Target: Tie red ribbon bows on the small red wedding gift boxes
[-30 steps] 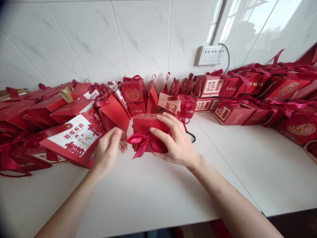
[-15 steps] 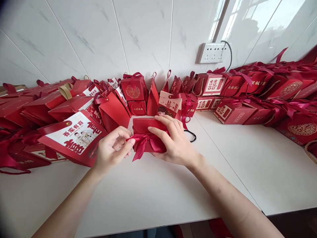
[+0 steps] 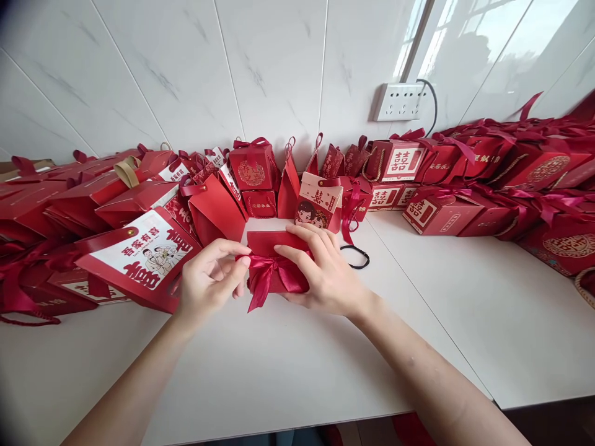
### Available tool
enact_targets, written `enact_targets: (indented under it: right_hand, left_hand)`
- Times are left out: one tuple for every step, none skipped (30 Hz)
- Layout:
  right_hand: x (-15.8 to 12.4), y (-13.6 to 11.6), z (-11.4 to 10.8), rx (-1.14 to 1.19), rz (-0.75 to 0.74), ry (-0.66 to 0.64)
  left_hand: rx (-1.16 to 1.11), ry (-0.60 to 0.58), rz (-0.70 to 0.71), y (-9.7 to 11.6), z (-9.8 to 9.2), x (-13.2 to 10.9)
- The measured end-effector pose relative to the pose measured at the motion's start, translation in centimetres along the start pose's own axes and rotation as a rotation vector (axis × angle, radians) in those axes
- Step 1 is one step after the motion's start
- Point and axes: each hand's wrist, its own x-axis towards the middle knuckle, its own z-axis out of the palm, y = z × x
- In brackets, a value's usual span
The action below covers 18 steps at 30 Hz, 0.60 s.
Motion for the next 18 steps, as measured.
enact_targets:
  right_hand:
    - [-0.01, -0.01, 0.02, 0.002, 0.002, -0.003]
    - [-0.01, -0.01, 0.03, 0.006, 0.005, -0.005]
    - [-0.02, 0.00, 0.04, 0.009, 0.007, -0.007]
    - [-0.02, 0.00, 0.04, 0.012, 0.010, -0.009]
    - [-0.02, -0.01, 0.04, 0.015, 0.010, -0.011]
    - [-0.01, -0.02, 0.03, 0.017, 0.010, -0.014]
    - [0.00, -0.04, 0.03, 0.017, 0.009, -0.018]
    - [0.01, -0.08, 0.04, 0.015, 0.005, -0.020]
    - [0.01, -0.12, 0.05, 0.015, 0.000, -0.023]
    - [0.01, -0.17, 0.08, 0.015, -0.004, -0.026]
    - [-0.01, -0.22, 0.11, 0.016, -0.008, -0.030]
    - [-0.03, -0.26, 0.15, 0.018, -0.012, -0.035]
    - [-0.05, -0.30, 0.18, 0.020, -0.016, -0.040]
    - [-0.08, -0.33, 0.22, 0.024, -0.018, -0.046]
    - [-0.11, -0.36, 0.24, 0.028, -0.019, -0.052]
    - [-0.14, -0.38, 0.26, 0.031, -0.019, -0.057]
    - [-0.15, -0.40, 0.27, 0.033, -0.017, -0.060]
    - [-0.16, -0.41, 0.27, 0.035, -0.013, -0.062]
  left_hand:
    - [0.018, -0.007, 0.005, -0.02, 0.00, 0.02]
    - [0.035, -0.013, 0.004, -0.02, 0.00, 0.02]
    - [0.050, -0.018, 0.001, 0.00, 0.00, -0.01]
    - [0.062, -0.020, -0.002, 0.04, 0.00, -0.06]
    - [0.074, -0.021, -0.001, 0.09, 0.01, -0.13]
    - [0.088, -0.023, 0.005, 0.13, 0.03, -0.21]
    - [0.103, -0.025, 0.016, 0.16, 0.05, -0.29]
    - [0.118, -0.027, 0.033, 0.17, 0.08, -0.37]
    - [0.133, -0.027, 0.055, 0.16, 0.11, -0.44]
    - [0.149, -0.028, 0.079, 0.13, 0.15, -0.48]
    - [0.165, -0.029, 0.105, 0.08, 0.20, -0.51]
    - [0.181, -0.028, 0.130, 0.02, 0.25, -0.51]
    - [0.197, -0.029, 0.152, -0.05, 0.31, -0.49]
    - [0.211, -0.031, 0.171, -0.12, 0.36, -0.45]
    - [0.223, -0.031, 0.185, -0.18, 0.41, -0.41]
    - [0.234, -0.031, 0.196, -0.22, 0.46, -0.36]
    - [0.244, -0.031, 0.206, -0.26, 0.48, -0.30]
    - [0.253, -0.031, 0.215, -0.29, 0.50, -0.25]
